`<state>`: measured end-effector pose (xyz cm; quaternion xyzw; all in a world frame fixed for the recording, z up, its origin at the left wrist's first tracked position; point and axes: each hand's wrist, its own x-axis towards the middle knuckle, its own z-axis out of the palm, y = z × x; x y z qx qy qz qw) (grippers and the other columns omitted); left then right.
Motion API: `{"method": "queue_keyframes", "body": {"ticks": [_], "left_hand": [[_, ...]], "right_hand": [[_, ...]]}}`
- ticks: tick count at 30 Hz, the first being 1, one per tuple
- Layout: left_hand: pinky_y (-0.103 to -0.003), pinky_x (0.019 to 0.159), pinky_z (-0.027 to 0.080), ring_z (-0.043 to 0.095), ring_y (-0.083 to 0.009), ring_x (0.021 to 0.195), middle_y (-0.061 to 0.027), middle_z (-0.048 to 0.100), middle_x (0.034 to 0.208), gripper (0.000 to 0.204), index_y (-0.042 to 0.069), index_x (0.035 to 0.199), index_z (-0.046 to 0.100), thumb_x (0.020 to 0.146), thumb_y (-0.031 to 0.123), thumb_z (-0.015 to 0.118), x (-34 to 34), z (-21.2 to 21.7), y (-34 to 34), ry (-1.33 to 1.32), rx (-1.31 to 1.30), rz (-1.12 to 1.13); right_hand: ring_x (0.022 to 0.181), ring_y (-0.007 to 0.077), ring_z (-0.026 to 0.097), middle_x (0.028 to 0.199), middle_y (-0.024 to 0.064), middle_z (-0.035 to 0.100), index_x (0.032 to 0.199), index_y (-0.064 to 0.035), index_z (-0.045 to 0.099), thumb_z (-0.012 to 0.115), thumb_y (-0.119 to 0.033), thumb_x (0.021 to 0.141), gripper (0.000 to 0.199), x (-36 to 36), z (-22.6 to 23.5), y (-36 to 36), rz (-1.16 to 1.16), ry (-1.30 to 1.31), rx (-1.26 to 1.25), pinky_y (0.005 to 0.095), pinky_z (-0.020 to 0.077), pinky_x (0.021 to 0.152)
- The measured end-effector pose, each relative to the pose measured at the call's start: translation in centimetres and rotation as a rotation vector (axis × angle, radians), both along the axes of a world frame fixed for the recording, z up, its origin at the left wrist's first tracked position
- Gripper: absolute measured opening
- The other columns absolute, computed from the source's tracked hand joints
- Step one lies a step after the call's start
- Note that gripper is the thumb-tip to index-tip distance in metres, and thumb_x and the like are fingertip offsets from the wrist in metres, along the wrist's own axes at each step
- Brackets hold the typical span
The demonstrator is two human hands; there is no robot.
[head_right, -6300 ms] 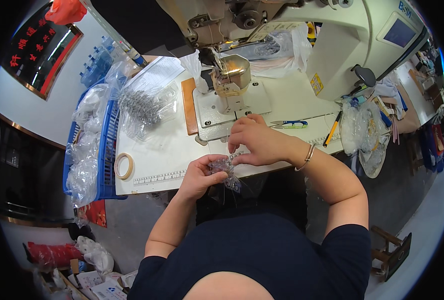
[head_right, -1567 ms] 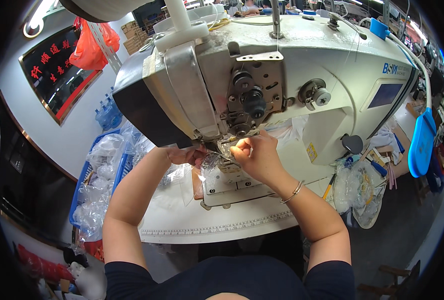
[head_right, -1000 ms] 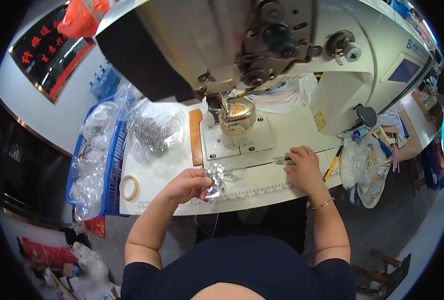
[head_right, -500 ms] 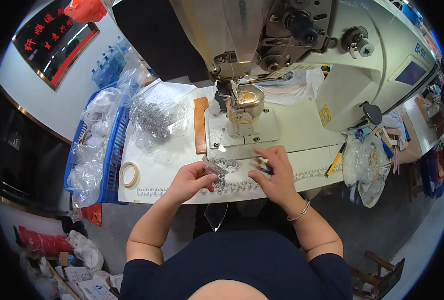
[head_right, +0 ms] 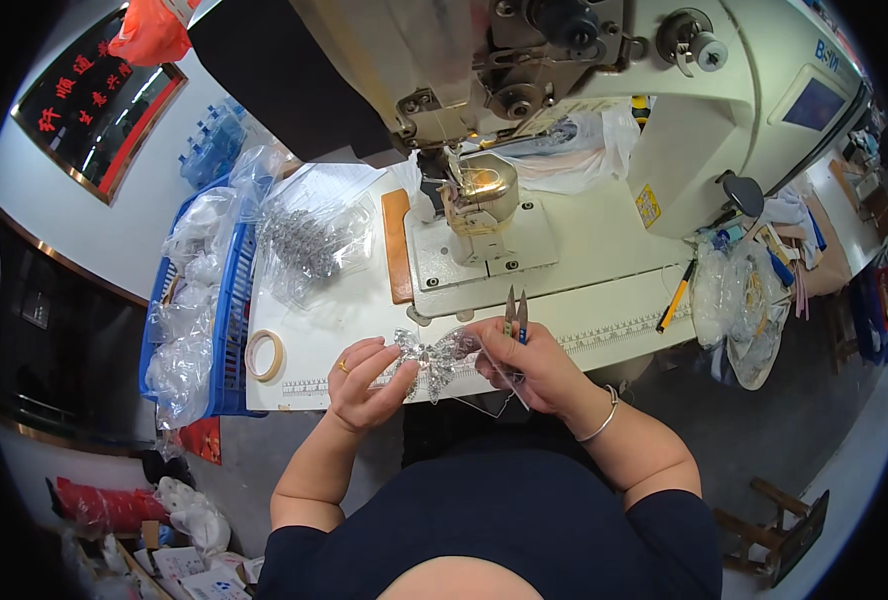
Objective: The person sews small, silver, star-shaped decorations using a sewing machine. They repeatedly pick up the items, position them under the needle, stitch them, and then trim the excess thread with scissors. The process is repeated for multiple identical items.
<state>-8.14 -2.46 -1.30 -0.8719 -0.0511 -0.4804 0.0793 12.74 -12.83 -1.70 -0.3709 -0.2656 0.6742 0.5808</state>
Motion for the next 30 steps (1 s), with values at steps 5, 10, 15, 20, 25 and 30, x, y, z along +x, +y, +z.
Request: {"method": "queue_keyframes", "body": {"ticks": [5, 10, 15, 20, 25, 30], "left_hand": [[-0.034, 0.07, 0.054, 0.061, -0.0191, 0.076, -0.0053, 0.061, 0.089, 0.028, 0.011, 0.092, 0.065, 0.065, 0.005, 0.071, 0.1, -0.8, 0.0, 0.024, -0.03, 0.001], [-0.034, 0.071, 0.053, 0.06, -0.0197, 0.074, -0.0046, 0.059, 0.088, 0.036, 0.013, 0.101, 0.065, 0.067, 0.003, 0.065, 0.8, -1.9, -0.2, -0.012, -0.111, 0.023], [-0.032, 0.067, 0.052, 0.059, -0.019, 0.07, -0.0034, 0.053, 0.085, 0.044, 0.019, 0.107, 0.064, 0.068, -0.001, 0.061, 0.8, -1.3, -0.6, 0.243, -0.157, -0.074], [-0.033, 0.07, 0.053, 0.061, -0.0203, 0.075, -0.0069, 0.059, 0.089, 0.035, 0.014, 0.102, 0.065, 0.069, 0.004, 0.064, 0.8, -2.5, -0.8, 0.055, -0.212, -0.054], [-0.036, 0.068, 0.055, 0.062, -0.0225, 0.075, -0.0074, 0.061, 0.088, 0.029, 0.011, 0.094, 0.066, 0.066, 0.003, 0.068, 0.7, -0.8, -1.0, 0.065, -0.072, -0.03], [-0.036, 0.069, 0.054, 0.061, -0.0216, 0.076, -0.0055, 0.061, 0.088, 0.029, 0.013, 0.093, 0.066, 0.065, 0.003, 0.069, 0.6, -0.7, -1.2, 0.047, -0.018, 0.003]], "right_hand": [[0.064, 0.0097, 0.048, 0.082, 0.0044, 0.056, 0.104, 0.0014, 0.057, 0.052, -0.035, 0.092, 0.039, 0.1, 0.4, 0.3, -0.022, 0.135, -0.091, 0.0211, 0.0344, 0.05], [0.064, 0.0115, 0.049, 0.085, 0.0065, 0.057, 0.101, 0.0006, 0.057, 0.049, -0.039, 0.093, 0.042, 0.4, -1.1, 0.5, 0.004, 0.253, -0.089, 0.0216, 0.0349, 0.049], [0.063, 0.0124, 0.05, 0.083, 0.0073, 0.058, 0.101, -0.0002, 0.058, 0.048, -0.039, 0.093, 0.041, 0.2, -1.0, 0.5, 0.006, 0.322, -0.111, 0.0219, 0.0353, 0.048], [0.062, 0.013, 0.05, 0.081, 0.0069, 0.058, 0.103, 0.0004, 0.058, 0.048, -0.036, 0.093, 0.04, 0.4, -1.1, 0.5, 0.028, 0.386, -0.12, 0.0217, 0.0358, 0.048], [0.065, 0.0126, 0.049, 0.083, 0.007, 0.057, 0.107, 0.0024, 0.057, 0.049, -0.032, 0.093, 0.038, 0.4, -1.2, 0.2, 0.024, 0.332, -0.141, 0.0207, 0.0354, 0.049], [0.067, 0.0123, 0.049, 0.083, 0.0057, 0.054, 0.108, 0.0032, 0.056, 0.049, -0.032, 0.093, 0.039, 0.4, -1.2, 0.1, 0.028, 0.337, -0.15, 0.0203, 0.035, 0.049]]}}
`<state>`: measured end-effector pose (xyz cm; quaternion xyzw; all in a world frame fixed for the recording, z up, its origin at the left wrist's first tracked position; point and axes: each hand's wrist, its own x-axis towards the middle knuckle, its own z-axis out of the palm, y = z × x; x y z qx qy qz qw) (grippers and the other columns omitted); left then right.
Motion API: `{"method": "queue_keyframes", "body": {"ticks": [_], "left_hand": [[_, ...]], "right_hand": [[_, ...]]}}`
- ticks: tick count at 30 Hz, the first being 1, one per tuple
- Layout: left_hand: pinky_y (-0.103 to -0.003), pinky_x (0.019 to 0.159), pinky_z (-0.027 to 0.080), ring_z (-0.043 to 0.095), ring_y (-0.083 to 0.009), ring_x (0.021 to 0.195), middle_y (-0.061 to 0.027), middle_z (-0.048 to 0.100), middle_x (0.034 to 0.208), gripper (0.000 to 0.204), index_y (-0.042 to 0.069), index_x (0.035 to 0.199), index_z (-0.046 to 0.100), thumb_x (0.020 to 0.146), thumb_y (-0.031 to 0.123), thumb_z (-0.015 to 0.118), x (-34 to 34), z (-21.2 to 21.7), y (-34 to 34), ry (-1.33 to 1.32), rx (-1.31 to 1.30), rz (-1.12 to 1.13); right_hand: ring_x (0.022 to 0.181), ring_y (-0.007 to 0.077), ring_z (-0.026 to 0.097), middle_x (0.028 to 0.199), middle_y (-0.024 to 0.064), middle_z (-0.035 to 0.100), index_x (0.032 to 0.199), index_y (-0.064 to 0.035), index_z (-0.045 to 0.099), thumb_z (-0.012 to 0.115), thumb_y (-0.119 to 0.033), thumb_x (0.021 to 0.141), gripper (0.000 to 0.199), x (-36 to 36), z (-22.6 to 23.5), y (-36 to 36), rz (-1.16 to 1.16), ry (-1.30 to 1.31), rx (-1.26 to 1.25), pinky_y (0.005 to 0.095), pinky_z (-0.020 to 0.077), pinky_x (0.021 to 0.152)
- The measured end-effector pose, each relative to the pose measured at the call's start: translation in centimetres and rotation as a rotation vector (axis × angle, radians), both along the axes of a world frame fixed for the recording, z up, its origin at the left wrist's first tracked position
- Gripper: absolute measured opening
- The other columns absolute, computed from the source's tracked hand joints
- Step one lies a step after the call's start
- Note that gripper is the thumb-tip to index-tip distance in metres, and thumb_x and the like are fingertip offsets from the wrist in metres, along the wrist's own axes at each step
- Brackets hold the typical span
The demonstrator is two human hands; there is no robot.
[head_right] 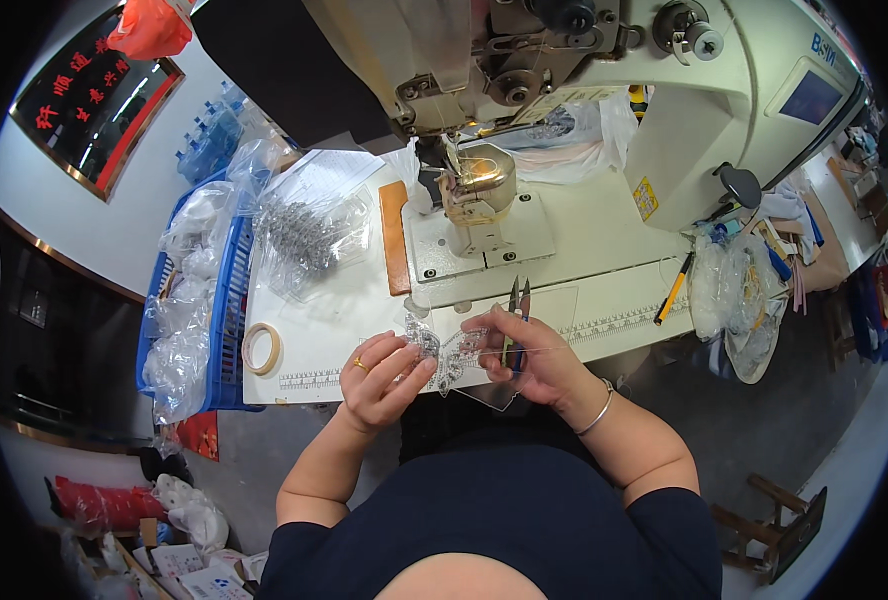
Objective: The person sews small, silver, star-shaped decorations using a sewing machine. They repeatedly pick up the items, position them under the needle, stitch them, and then trim the excess thread with scissors. The process is repeated for multiple identical items.
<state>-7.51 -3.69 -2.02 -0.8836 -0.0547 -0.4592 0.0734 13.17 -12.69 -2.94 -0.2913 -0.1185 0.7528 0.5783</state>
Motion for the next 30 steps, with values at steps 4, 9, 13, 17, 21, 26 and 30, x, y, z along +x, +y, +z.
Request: {"method": "queue_keyframes", "body": {"ticks": [4, 9, 13, 17, 21, 26, 30], "left_hand": [[-0.034, 0.072, 0.053, 0.06, -0.0193, 0.078, -0.0028, 0.061, 0.089, 0.032, 0.015, 0.095, 0.067, 0.066, 0.003, 0.067, -0.1, -0.1, -0.2, 0.015, -0.016, 0.044], [-0.033, 0.072, 0.052, 0.06, -0.0181, 0.077, -0.002, 0.061, 0.089, 0.034, 0.015, 0.096, 0.068, 0.065, 0.001, 0.067, -0.5, -0.1, 0.0, 0.005, -0.044, 0.104], [-0.033, 0.072, 0.051, 0.059, -0.0179, 0.077, -0.0018, 0.06, 0.089, 0.033, 0.015, 0.095, 0.068, 0.065, 0.001, 0.067, -0.8, 0.0, 0.5, -0.01, -0.016, 0.112], [-0.033, 0.073, 0.051, 0.06, -0.0178, 0.077, -0.0018, 0.06, 0.089, 0.031, 0.016, 0.095, 0.068, 0.066, 0.003, 0.067, -0.5, 0.2, 0.6, 0.025, 0.012, 0.082], [-0.034, 0.073, 0.051, 0.06, -0.0179, 0.078, -0.0016, 0.06, 0.089, 0.029, 0.016, 0.094, 0.068, 0.067, 0.004, 0.067, -0.3, 0.5, 0.4, 0.019, 0.053, 0.067], [-0.033, 0.073, 0.051, 0.059, -0.0178, 0.077, -0.0014, 0.06, 0.09, 0.028, 0.016, 0.093, 0.068, 0.067, 0.005, 0.066, -0.5, 0.6, 0.3, 0.041, 0.048, 0.057], [-0.033, 0.073, 0.05, 0.059, -0.0179, 0.077, -0.0013, 0.06, 0.089, 0.027, 0.015, 0.092, 0.068, 0.067, 0.006, 0.066, -0.5, 0.7, 0.3, 0.046, 0.048, 0.055]], "right_hand": [[0.066, 0.012, 0.048, 0.086, 0.0057, 0.054, 0.11, 0.0024, 0.056, 0.047, -0.033, 0.094, 0.039, 0.1, -0.2, 0.1, 0.0, -0.01, -0.008, 0.0201, 0.0352, 0.049], [0.063, 0.0103, 0.045, 0.088, 0.0037, 0.055, 0.115, -0.002, 0.054, 0.044, -0.036, 0.095, 0.041, 2.6, -2.0, 0.5, -0.507, -0.272, -0.069, 0.0211, 0.0364, 0.05], [0.061, 0.0111, 0.047, 0.086, 0.0015, 0.056, 0.113, -0.0061, 0.058, 0.056, -0.029, 0.088, 0.034, 3.1, 0.4, -1.4, -1.063, -1.242, 0.3, 0.0238, 0.0375, 0.049], [0.062, 0.0142, 0.05, 0.081, 0.0003, 0.057, 0.101, -0.0102, 0.064, 0.07, -0.017, 0.073, 0.03, 0.7, 3.4, -2.7, -0.506, -1.973, 0.904, 0.0264, 0.0388, 0.049], [0.062, 0.0142, 0.051, 0.079, -0.0022, 0.057, 0.095, -0.0121, 0.066, 0.073, -0.016, 0.066, 0.03, 0.1, 4.2, -1.8, -0.436, -2.11, 1.004, 0.0271, 0.0395, 0.05], [0.062, 0.0131, 0.051, 0.079, -0.0036, 0.056, 0.091, -0.0126, 0.065, 0.072, -0.019, 0.068, 0.024, -0.4, 4.6, -1.3, -0.383, -2.17, 1.061, 0.0269, 0.0398, 0.05], [0.062, 0.0129, 0.051, 0.079, -0.004, 0.056, 0.089, -0.0127, 0.064, 0.07, -0.021, 0.071, 0.021, -0.7, 4.7, -1.0, -0.367, -2.19, 1.067, 0.027, 0.0402, 0.051]]}}
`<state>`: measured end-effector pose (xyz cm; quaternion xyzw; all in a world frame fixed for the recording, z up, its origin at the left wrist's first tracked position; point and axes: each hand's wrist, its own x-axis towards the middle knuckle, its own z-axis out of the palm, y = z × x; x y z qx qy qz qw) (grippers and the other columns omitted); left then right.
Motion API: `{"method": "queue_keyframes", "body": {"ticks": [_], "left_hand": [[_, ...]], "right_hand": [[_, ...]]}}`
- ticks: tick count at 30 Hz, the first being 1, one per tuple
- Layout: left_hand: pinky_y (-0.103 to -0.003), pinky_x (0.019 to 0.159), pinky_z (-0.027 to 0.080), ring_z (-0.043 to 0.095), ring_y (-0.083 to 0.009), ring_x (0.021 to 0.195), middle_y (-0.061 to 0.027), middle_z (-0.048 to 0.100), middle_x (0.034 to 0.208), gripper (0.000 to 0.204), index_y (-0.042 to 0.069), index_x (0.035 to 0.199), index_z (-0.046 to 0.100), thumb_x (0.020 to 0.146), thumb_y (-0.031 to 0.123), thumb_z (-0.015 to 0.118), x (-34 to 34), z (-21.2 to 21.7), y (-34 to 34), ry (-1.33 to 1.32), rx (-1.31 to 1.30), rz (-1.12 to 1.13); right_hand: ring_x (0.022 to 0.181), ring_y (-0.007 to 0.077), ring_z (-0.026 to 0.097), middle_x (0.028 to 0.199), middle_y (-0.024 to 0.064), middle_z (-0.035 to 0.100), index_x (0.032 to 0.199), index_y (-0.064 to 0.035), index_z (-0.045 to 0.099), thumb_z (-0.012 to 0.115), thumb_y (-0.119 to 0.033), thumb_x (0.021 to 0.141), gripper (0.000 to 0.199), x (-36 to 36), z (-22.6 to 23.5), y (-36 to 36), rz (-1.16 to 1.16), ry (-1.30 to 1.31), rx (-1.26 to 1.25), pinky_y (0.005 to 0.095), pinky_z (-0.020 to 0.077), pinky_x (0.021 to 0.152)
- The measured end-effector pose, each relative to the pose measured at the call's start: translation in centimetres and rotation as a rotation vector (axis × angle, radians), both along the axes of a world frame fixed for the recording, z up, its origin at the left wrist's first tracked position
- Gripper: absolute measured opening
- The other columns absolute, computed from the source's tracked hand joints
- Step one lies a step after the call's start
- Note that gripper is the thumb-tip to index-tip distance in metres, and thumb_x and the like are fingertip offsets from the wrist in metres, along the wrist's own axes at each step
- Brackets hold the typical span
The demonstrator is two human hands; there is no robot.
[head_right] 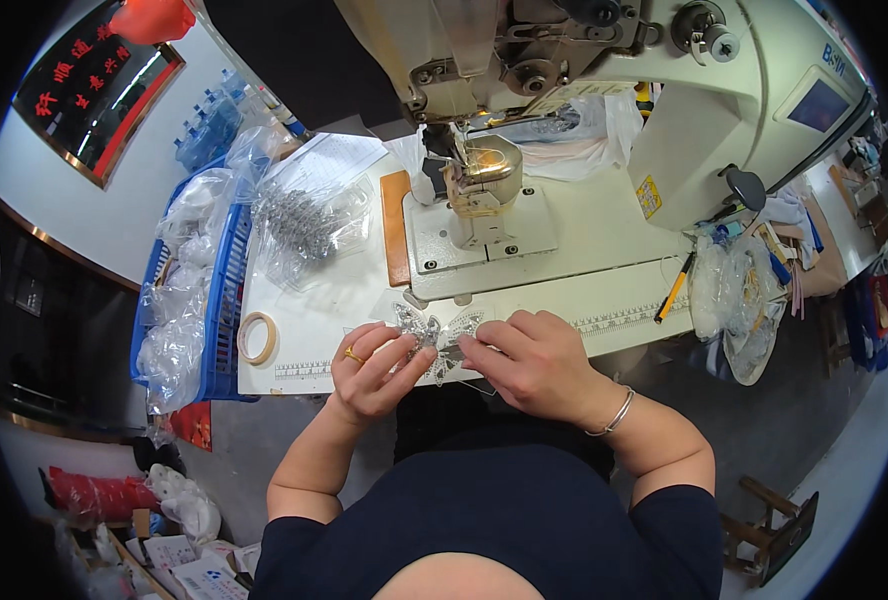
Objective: The person sews small, silver, star-shaped decorations using a sewing machine. They repeatedly pick up the items, position them under the needle, stitch them, and then trim the excess thread with scissors. The process is repeated for multiple identical items.
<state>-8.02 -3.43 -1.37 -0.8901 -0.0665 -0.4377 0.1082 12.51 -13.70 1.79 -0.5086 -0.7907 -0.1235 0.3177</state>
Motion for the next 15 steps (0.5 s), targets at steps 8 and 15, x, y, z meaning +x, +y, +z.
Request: {"method": "queue_keyframes", "body": {"ticks": [8, 15], "left_hand": [[-0.032, 0.07, 0.05, 0.06, -0.0207, 0.074, -0.003, 0.06, 0.088, 0.033, 0.014, 0.095, 0.067, 0.065, 0.001, 0.066, 0.1, -0.4, 0.0, -0.018, -0.086, -0.026], [-0.027, 0.06, 0.052, 0.059, -0.0135, 0.062, -0.004, 0.059, 0.083, 0.018, 0.0, 0.098, 0.06, 0.08, -0.001, 0.058, 0.2, 1.6, 0.3, -0.148, -1.944, -0.202]], "right_hand": [[0.065, 0.0158, 0.054, 0.081, 0.0021, 0.058, 0.091, -0.0102, 0.064, 0.072, -0.012, 0.069, 0.024, 0.6, -0.8, -0.1, -0.027, 0.303, -0.013, 0.0268, 0.0424, 0.052], [0.071, 0.007, 0.036, 0.106, -0.0005, 0.045, 0.119, -0.0036, 0.046, 0.051, 0.0, 0.077, 0.043, 3.1, -2.8, 0.1, -0.023, 1.215, -0.203, 0.0193, 0.0354, 0.07]]}}
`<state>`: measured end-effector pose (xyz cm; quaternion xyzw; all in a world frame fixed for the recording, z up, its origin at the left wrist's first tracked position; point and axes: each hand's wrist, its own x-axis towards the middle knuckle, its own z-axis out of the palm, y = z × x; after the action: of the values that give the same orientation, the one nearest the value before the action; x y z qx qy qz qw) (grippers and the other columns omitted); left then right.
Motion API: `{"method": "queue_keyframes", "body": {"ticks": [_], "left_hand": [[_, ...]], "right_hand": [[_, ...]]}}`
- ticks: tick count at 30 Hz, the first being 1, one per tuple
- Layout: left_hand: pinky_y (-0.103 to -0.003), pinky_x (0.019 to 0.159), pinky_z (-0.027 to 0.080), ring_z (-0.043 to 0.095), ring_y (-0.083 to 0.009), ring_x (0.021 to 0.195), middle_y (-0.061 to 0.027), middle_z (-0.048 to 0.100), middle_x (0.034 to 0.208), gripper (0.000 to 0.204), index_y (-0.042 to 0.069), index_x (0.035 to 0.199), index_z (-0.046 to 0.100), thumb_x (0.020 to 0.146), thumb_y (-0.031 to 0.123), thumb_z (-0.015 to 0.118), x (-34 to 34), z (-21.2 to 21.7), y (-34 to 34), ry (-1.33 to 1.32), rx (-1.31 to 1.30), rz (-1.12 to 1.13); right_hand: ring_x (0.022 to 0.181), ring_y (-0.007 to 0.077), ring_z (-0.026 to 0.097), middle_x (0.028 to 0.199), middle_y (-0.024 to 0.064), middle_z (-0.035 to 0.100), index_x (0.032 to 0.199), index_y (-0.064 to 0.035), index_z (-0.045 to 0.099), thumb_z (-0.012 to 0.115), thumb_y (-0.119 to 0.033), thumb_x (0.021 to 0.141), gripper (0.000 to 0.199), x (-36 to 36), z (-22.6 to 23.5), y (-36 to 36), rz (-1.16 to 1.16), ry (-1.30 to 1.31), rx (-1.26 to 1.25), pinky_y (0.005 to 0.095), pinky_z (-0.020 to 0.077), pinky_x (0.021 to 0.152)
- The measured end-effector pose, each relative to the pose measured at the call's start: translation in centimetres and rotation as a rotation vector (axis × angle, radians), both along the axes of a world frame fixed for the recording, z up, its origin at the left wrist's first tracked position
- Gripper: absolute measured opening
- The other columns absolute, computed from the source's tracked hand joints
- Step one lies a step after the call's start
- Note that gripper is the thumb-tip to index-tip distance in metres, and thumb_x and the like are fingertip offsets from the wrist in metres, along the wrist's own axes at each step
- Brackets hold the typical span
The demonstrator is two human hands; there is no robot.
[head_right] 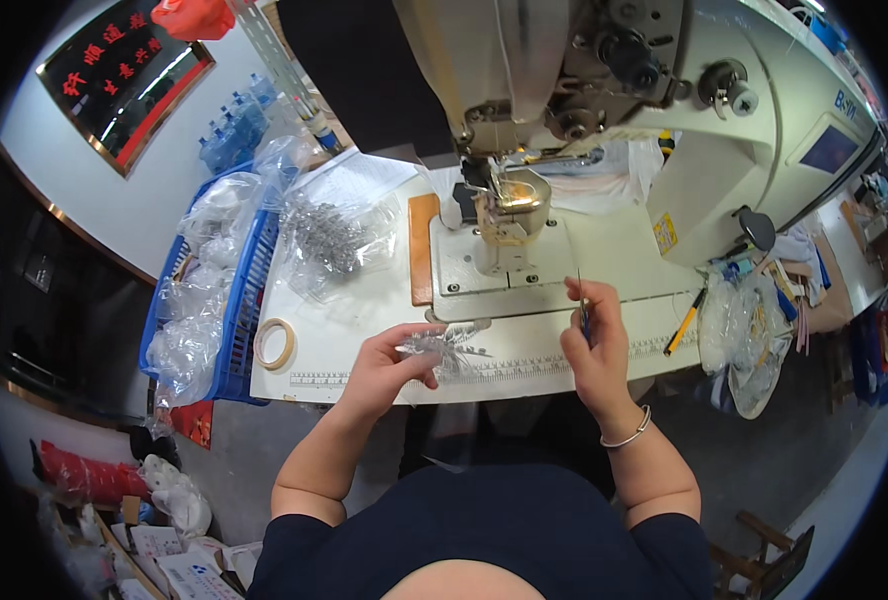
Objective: The person sews small, silver, star-shaped decorations using a sewing machine. They repeatedly pick up the items, position them under the needle, stitch them, and then trim the excess thread with scissors. The process is repeated for multiple identical items.
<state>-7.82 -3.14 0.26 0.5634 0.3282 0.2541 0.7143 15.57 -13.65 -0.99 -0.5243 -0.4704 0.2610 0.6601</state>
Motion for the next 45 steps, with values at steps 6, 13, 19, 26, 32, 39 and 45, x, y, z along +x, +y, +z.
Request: {"method": "queue_keyframes", "body": {"ticks": [6, 13, 19, 26, 32, 39, 45], "left_hand": [[-0.025, 0.056, 0.051, 0.058, -0.0115, 0.057, -0.0038, 0.058, 0.077, 0.027, 0.002, 0.107, 0.056, 0.082, 0.008, 0.063, 0.5, -2.4, -0.3, -0.137, -0.344, 0.044], [-0.023, 0.056, 0.051, 0.058, -0.0116, 0.057, -0.0033, 0.058, 0.074, 0.029, 0.002, 0.108, 0.055, 0.082, 0.01, 0.064, 0.3, -3.3, -1.4, -0.129, -0.287, 0.134], [-0.022, 0.055, 0.049, 0.059, -0.012, 0.057, -0.0041, 0.06, 0.075, 0.026, 0.003, 0.105, 0.055, 0.082, 0.01, 0.064, 0.7, -3.1, -2.1, -0.167, -0.342, 0.084], [-0.024, 0.055, 0.05, 0.059, -0.0125, 0.058, -0.0041, 0.06, 0.078, 0.023, 0.003, 0.104, 0.054, 0.083, 0.008, 0.062, 0.4, -3.4, -2.1, -0.192, -0.346, 0.057], [-0.026, 0.061, 0.052, 0.059, -0.0128, 0.061, -0.0038, 0.06, 0.085, 0.025, 0.007, 0.107, 0.052, 0.084, 0.011, 0.06, 0.4, -2.8, -1.4, -0.286, -0.554, 0.158], [-0.029, 0.066, 0.052, 0.061, -0.0145, 0.07, -0.0045, 0.06, 0.09, 0.024, 0.007, 0.11, 0.05, 0.089, 0.018, 0.056, 1.0, -3.8, -1.4, -0.403, -0.71, -0.01], [-0.032, 0.079, 0.047, 0.055, -0.0202, 0.095, -0.0079, 0.056, 0.102, 0.04, 0.001, 0.117, 0.047, 0.09, 0.029, 0.055, 0.5, -5.7, -1.8, -0.461, -0.377, 0.098]], "right_hand": [[0.075, 0.0077, 0.04, 0.111, 0.0017, 0.046, 0.123, -0.0025, 0.045, 0.053, -0.021, 0.087, 0.041, -1.4, -2.3, 1.2, 0.158, 0.048, -0.054, 0.021, 0.0367, 0.072], [0.072, 0.0193, 0.055, 0.095, 0.0082, 0.054, 0.107, -0.0047, 0.064, 0.07, -0.006, 0.071, 0.036, -3.5, 0.3, -0.1, -0.196, -0.729, 0.133, 0.0291, 0.0456, 0.055], [0.071, 0.0207, 0.056, 0.084, 0.0047, 0.057, 0.098, -0.0087, 0.067, 0.074, -0.011, 0.067, 0.032, -4.9, -0.7, 1.3, -0.141, -0.839, 0.112, 0.0302, 0.0466, 0.057], [0.072, 0.02, 0.057, 0.084, 0.0054, 0.057, 0.092, -0.0083, 0.066, 0.074, -0.011, 0.068, 0.026, -4.6, -0.9, 2.3, -0.104, -0.837, 0.208, 0.0292, 0.0476, 0.058], [0.081, 0.0204, 0.056, 0.103, 0.0083, 0.056, 0.104, -0.0105, 0.062, 0.069, 0.003, 0.062, 0.044, -2.1, 0.3, 1.5, 0.143, -0.616, 0.08, 0.0282, 0.0477, 0.065], [0.081, 0.0207, 0.056, 0.107, 0.0045, 0.06, 0.103, -0.0131, 0.064, 0.067, 0.005, 0.056, 0.051, -2.9, 0.9, 2.1, 0.27, -0.87, 0.274, 0.0284, 0.0494, 0.064], [0.06, 0.0102, 0.054, 0.076, 0.0032, 0.062, 0.095, -0.001, 0.063, 0.069, -0.004, 0.074, 0.022, -4.5, 0.0, 3.0, 0.025, 0.158, -0.207, 0.023, 0.044, 0.055]]}}
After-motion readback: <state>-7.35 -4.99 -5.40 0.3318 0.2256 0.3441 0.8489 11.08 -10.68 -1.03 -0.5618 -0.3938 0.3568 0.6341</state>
